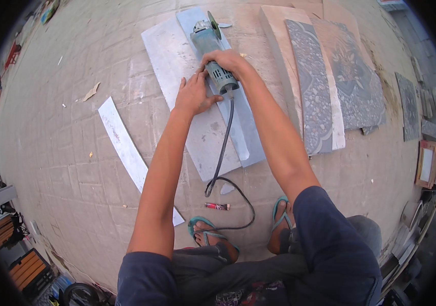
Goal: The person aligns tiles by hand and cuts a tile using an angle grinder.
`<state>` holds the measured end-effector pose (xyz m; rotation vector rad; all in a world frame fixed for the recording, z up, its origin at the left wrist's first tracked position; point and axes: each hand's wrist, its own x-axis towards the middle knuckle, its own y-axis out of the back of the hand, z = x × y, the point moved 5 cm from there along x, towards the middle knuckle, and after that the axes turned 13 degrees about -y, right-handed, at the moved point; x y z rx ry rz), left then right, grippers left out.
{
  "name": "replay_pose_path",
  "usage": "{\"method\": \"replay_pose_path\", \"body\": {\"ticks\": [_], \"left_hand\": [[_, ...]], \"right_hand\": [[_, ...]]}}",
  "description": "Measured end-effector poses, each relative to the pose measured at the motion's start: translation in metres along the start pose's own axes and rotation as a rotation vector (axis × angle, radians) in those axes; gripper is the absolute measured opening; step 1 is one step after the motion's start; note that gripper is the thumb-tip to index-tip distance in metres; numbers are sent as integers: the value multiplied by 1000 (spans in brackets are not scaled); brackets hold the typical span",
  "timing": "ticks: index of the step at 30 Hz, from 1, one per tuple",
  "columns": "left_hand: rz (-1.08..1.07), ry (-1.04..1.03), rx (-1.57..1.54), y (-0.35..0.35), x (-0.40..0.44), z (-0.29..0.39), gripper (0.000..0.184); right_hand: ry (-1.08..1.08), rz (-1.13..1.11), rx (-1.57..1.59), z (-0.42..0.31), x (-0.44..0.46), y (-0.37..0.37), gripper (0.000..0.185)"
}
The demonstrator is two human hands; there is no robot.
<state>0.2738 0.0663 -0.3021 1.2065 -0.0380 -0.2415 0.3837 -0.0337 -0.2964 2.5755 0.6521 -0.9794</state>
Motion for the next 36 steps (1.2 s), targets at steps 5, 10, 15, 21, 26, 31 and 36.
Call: {"method": "replay_pose_path", "body": {"ticks": [5,10,15,21,26,31,36], "left_hand": [[-5,-14,5,-1,0,-2,98],[-19,-9,26,-5,2,-5,97],[-6,-19,53,-4,1,-5,96],[-44,-15,44,-1,1,-2,95],[-20,-15,31,-1,1,-3,94],[-15,-25,35,-3,2,-4,93],[-2,-36,7,-3,3,-4,94]], "right_hand": [[-16,-32,42,7,-12,-1,31],[-37,2,21,15,-20,1,34],[-36,46,-4,22,-32,2,38],[-59,39,1,33,-43,3,43],[-54,29,40,41,-49,4,56],[-61,23,38,49,-51,3,55],[-73,31,41,52,-60,5,54]]}}
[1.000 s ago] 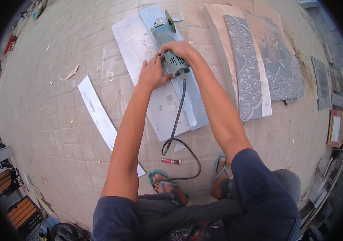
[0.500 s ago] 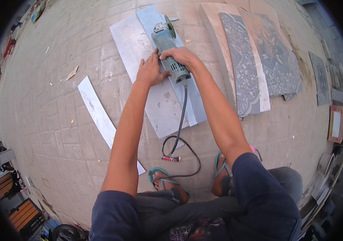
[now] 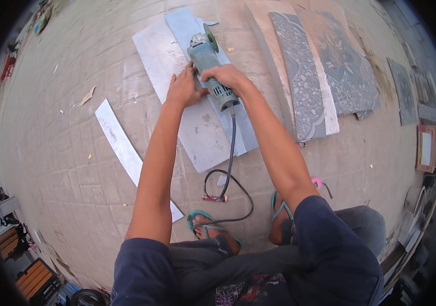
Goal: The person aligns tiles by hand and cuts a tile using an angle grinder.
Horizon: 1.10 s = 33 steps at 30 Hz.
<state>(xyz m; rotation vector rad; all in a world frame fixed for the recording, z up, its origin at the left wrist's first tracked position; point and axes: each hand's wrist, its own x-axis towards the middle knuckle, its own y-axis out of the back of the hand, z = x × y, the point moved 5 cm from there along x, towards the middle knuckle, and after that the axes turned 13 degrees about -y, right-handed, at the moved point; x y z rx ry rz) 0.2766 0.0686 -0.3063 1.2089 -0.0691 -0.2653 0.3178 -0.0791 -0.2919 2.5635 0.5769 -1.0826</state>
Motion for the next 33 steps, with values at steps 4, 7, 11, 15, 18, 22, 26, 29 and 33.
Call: {"method": "replay_pose_path", "body": {"ticks": [4,7,11,15,18,22,26,29,33], "left_hand": [[-9,18,-8,-1,0,-2,95],[29,-9,-18,-2,-1,-3,95],[62,-32,-46,-4,0,-5,93],[64,-30,-39,-4,0,-5,92],[77,-32,-55,-3,0,-5,92],[-22,5,1,-5,3,-8,101],[-10,7,9,-5,2,-6,99],[-9,-3,35,-5,2,-6,96],[22,-25,55,-5,2,-5,94]], "right_hand": [[5,-14,9,7,-3,-2,54],[2,4,-10,10,-7,0,54],[-1,6,-36,14,-13,1,57],[16,40,-59,19,-20,2,44],[25,52,-52,21,-25,2,46],[17,54,-54,25,-31,3,49],[-7,38,-65,32,-33,3,50],[-13,45,-67,36,-38,4,49],[-9,25,-66,38,-46,5,49]]}}
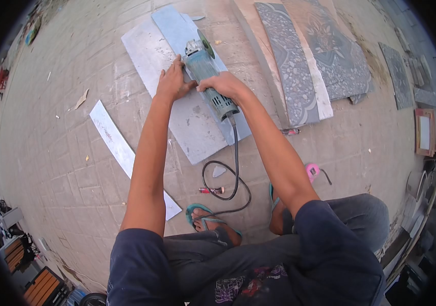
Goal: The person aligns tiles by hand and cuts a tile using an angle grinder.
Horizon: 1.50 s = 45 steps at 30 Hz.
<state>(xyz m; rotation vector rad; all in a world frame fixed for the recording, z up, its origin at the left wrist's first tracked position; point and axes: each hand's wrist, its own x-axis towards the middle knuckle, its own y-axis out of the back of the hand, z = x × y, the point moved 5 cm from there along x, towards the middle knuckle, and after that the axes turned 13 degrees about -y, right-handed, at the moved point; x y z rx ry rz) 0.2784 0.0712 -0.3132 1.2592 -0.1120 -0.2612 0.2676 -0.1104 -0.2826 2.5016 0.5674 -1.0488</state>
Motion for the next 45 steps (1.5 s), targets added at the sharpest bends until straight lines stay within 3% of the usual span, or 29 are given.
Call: {"method": "replay_pose_path", "body": {"ticks": [27,36,41,45], "left_hand": [[30,-11,-58,-4,2,-4,102],[-11,35,-64,-2,-1,-1,95],[24,31,-70,-2,-4,-2,91],[83,-10,-55,1,-3,0,86]], "right_hand": [[-14,-9,40,35,-20,-1,49],[39,5,1,19,-18,3,57],[-3,14,-19,1,-4,2,43],[35,-11,-17,-18,12,1,43]]}}
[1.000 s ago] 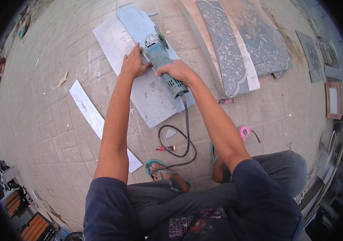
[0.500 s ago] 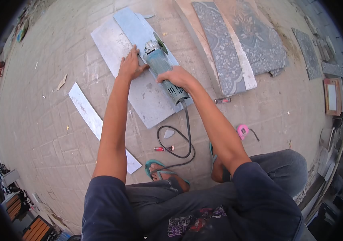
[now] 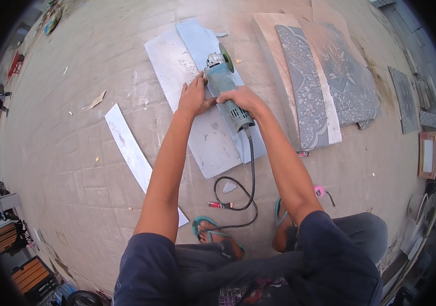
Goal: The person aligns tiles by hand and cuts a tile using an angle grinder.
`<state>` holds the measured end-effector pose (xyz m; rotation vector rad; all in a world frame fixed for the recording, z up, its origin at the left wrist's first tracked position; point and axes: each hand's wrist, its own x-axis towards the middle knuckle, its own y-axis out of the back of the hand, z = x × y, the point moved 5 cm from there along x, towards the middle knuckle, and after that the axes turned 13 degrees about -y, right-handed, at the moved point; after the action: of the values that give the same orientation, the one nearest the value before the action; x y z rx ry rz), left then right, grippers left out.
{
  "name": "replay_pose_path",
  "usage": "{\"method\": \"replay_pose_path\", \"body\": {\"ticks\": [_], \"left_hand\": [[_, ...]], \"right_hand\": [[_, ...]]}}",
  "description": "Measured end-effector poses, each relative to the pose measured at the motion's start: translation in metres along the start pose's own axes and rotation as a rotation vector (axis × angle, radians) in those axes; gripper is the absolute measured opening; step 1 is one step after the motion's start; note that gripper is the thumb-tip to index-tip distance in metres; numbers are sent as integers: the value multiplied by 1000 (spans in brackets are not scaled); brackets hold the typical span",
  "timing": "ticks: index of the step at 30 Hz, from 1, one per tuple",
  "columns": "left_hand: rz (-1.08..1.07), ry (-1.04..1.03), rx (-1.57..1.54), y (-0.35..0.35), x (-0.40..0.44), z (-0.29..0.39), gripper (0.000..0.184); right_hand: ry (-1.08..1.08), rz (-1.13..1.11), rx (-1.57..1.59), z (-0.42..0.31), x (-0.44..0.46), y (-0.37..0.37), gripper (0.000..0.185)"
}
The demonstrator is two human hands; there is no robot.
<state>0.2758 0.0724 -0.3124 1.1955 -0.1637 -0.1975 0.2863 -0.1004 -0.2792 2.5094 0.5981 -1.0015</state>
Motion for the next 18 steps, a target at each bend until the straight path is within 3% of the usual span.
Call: {"method": "replay_pose_path", "body": {"ticks": [8,11,18], "left_hand": [[-31,8,-29,3,-4,5,96],[-16,17,-42,5,-4,6,93],[-36,49,-53,2,-3,6,94]], "right_hand": [[18,-43,73,-34,52,-5,33],[88,-30,56,-54,62,-5,32],[31,-49,65,-84,94,-5,35]]}}
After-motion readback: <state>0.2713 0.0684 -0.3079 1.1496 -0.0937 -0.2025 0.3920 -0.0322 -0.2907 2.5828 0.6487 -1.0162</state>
